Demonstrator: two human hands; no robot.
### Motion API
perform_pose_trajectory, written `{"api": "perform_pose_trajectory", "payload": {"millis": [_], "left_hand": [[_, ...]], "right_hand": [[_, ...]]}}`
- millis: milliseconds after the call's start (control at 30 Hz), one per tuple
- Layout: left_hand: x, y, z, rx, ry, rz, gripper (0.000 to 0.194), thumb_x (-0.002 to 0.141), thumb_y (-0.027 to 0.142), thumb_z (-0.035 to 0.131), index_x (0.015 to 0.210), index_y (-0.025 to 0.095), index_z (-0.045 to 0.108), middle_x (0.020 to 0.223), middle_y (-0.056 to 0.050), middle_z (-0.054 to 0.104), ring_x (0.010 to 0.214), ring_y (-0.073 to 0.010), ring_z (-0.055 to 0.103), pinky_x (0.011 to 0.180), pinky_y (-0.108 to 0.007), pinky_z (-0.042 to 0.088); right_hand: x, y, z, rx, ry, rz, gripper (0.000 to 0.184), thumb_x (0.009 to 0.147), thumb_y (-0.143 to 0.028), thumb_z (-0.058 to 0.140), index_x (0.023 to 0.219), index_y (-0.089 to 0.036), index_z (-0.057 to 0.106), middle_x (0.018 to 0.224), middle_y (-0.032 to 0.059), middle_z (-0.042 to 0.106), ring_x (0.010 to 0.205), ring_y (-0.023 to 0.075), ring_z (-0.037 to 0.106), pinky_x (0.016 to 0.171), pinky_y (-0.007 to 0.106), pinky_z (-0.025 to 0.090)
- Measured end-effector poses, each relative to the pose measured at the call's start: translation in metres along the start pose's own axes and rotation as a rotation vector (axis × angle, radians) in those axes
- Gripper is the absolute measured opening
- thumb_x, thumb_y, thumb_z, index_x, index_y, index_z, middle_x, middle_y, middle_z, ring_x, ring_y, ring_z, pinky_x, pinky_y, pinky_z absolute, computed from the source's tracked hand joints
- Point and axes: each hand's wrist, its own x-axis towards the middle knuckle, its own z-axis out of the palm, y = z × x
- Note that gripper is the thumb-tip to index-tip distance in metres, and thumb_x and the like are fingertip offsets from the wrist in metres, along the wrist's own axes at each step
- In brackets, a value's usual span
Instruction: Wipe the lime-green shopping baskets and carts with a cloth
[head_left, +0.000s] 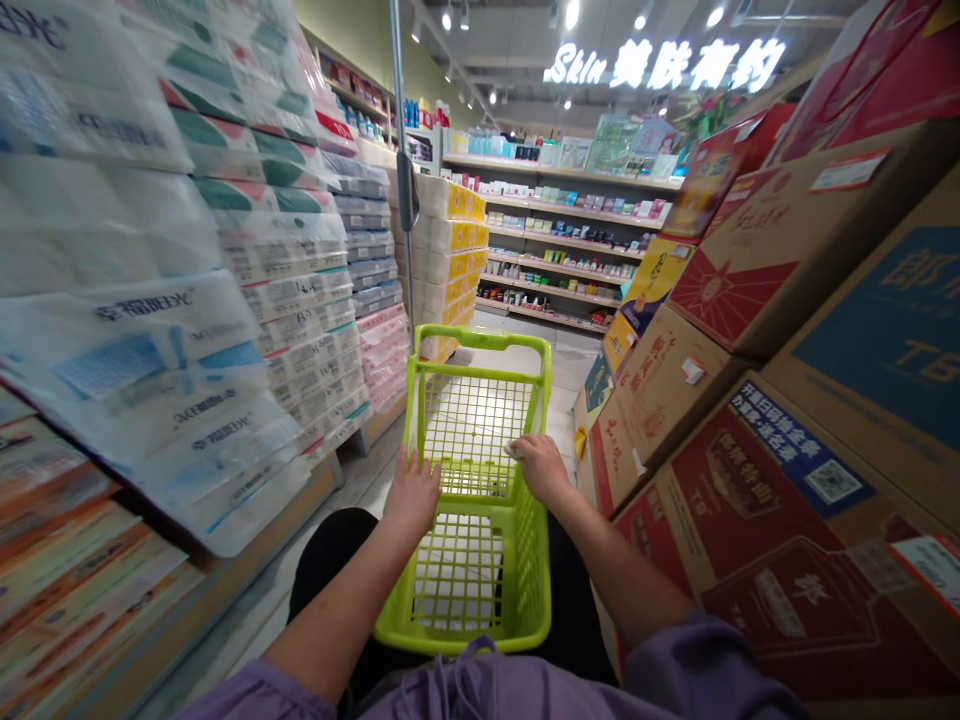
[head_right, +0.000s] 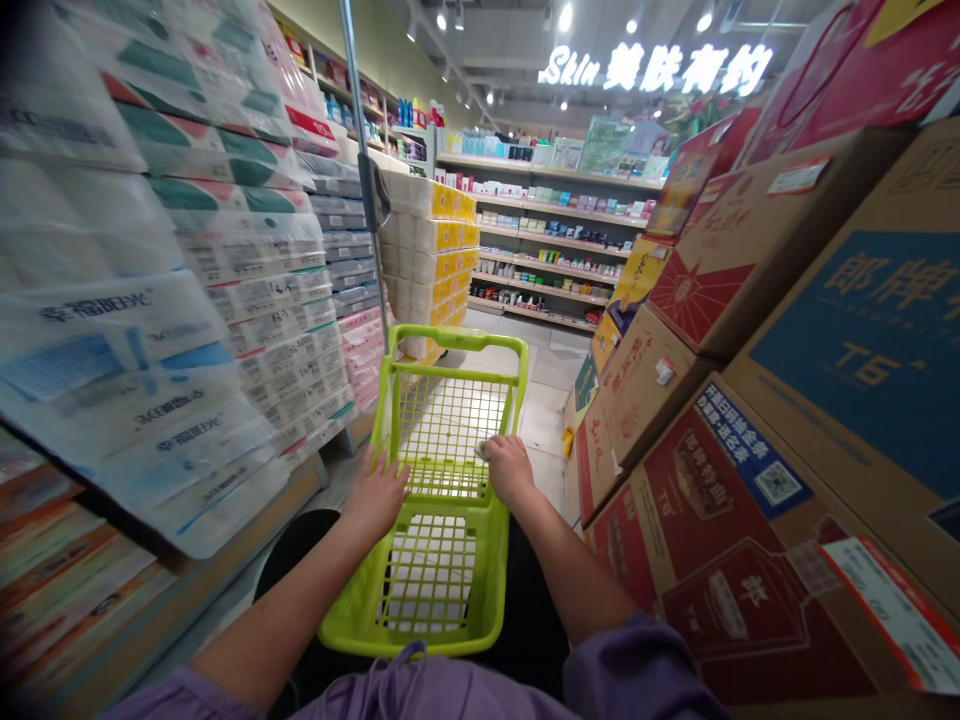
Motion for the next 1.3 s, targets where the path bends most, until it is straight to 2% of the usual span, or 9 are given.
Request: {"api": "perform_pose_trajectory", "payload": {"millis": [300,433,567,700,800,900,1067,1167,1300], "left_hand": [[-0.002,0.0,0.007,0.003,0.046,-0.049,0.042,0.089,0.023,0.044,0.126,0.013,0.059,0.123,-0.017,0.064,0.126,-0.0356,0.048,0.116,-0.055,0.002],[-0.006,0.0,0.006,-0.007,0.045,-0.073,0.042,0.089,0.026,0.045,0.127,0.013,0.059,0.121,-0.017,0.064,0.125,-0.0356,0.049,0.115,-0.057,0.004],[-0.012,0.003,0.004,-0.04,0.048,-0.074,0.041,0.089,0.025,0.047,0.124,0.011,0.061,0.121,-0.019,0.064,0.125,-0.0358,0.049,0.115,-0.056,0.009],[-0.009,0.004,0.003,-0.124,0.067,-0.05,0.038,0.088,0.032,0.051,0.121,0.018,0.063,0.125,-0.015,0.063,0.128,-0.0367,0.046,0.113,-0.059,0.012],[0.009,-0.001,0.001,-0.141,0.088,-0.088,0.041,0.088,0.037,0.051,0.126,0.023,0.06,0.14,-0.012,0.051,0.135,-0.0381,0.036,0.113,-0.062,0.011],[0.043,-0.014,-0.006,-0.146,0.123,-0.176,0.047,0.088,0.037,0.05,0.134,0.025,0.053,0.149,-0.01,0.04,0.141,-0.0378,0.026,0.113,-0.062,0.009],[0.102,-0.036,-0.015,-0.228,0.229,-0.41,0.055,0.089,0.033,0.045,0.143,0.023,0.041,0.156,-0.013,0.024,0.143,-0.0376,0.019,0.114,-0.059,0.013],[0.119,-0.035,-0.006,-0.233,0.318,-0.51,0.056,0.089,0.03,0.044,0.143,0.022,0.04,0.156,-0.015,0.024,0.142,-0.0399,0.019,0.111,-0.059,0.019],[0.12,-0.016,0.016,-0.202,0.34,-0.491,0.056,0.086,0.024,0.047,0.142,0.024,0.043,0.155,-0.013,0.027,0.143,-0.0396,0.015,0.11,-0.059,0.021]], "right_hand": [[0.017,0.003,0.007,0.047,-0.005,-0.013,0.036,0.078,0.0,0.05,0.099,-0.021,0.068,0.103,0.0025,0.066,0.099,0.0173,0.052,0.09,0.027,0.034],[0.017,0.001,0.007,0.073,-0.004,-0.013,0.032,0.079,-0.003,0.052,0.098,-0.021,0.069,0.106,0.0037,0.066,0.099,0.0177,0.053,0.09,0.028,0.036],[0.016,0.0,0.006,0.08,-0.01,-0.01,0.035,0.076,0.0,0.052,0.099,-0.021,0.069,0.104,0.0036,0.067,0.099,0.0179,0.053,0.09,0.028,0.036],[0.018,0.003,0.006,0.09,-0.007,-0.033,0.04,0.073,0.003,0.049,0.097,-0.02,0.07,0.103,0.0037,0.068,0.099,0.0177,0.055,0.092,0.03,0.035],[0.02,0.006,0.008,0.133,0.022,-0.057,0.041,0.072,0.004,0.047,0.096,-0.021,0.07,0.103,0.0037,0.068,0.1,0.0178,0.056,0.095,0.032,0.035],[0.02,0.005,0.011,0.163,0.049,-0.06,0.042,0.072,0.003,0.046,0.095,-0.022,0.069,0.103,0.0038,0.068,0.101,0.0183,0.056,0.099,0.035,0.033],[0.015,-0.003,0.019,0.183,0.063,-0.033,0.044,0.072,0.002,0.045,0.096,-0.026,0.069,0.104,0.0033,0.068,0.103,0.0197,0.058,0.106,0.041,0.028],[0.014,-0.007,0.023,0.189,0.056,-0.021,0.047,0.072,0.002,0.045,0.099,-0.028,0.068,0.106,0.0034,0.068,0.103,0.02,0.059,0.108,0.044,0.026],[0.02,-0.005,0.022,0.202,0.011,-0.032,0.047,0.072,0.002,0.045,0.099,-0.028,0.068,0.107,0.0043,0.068,0.104,0.0201,0.059,0.109,0.044,0.025]]}}
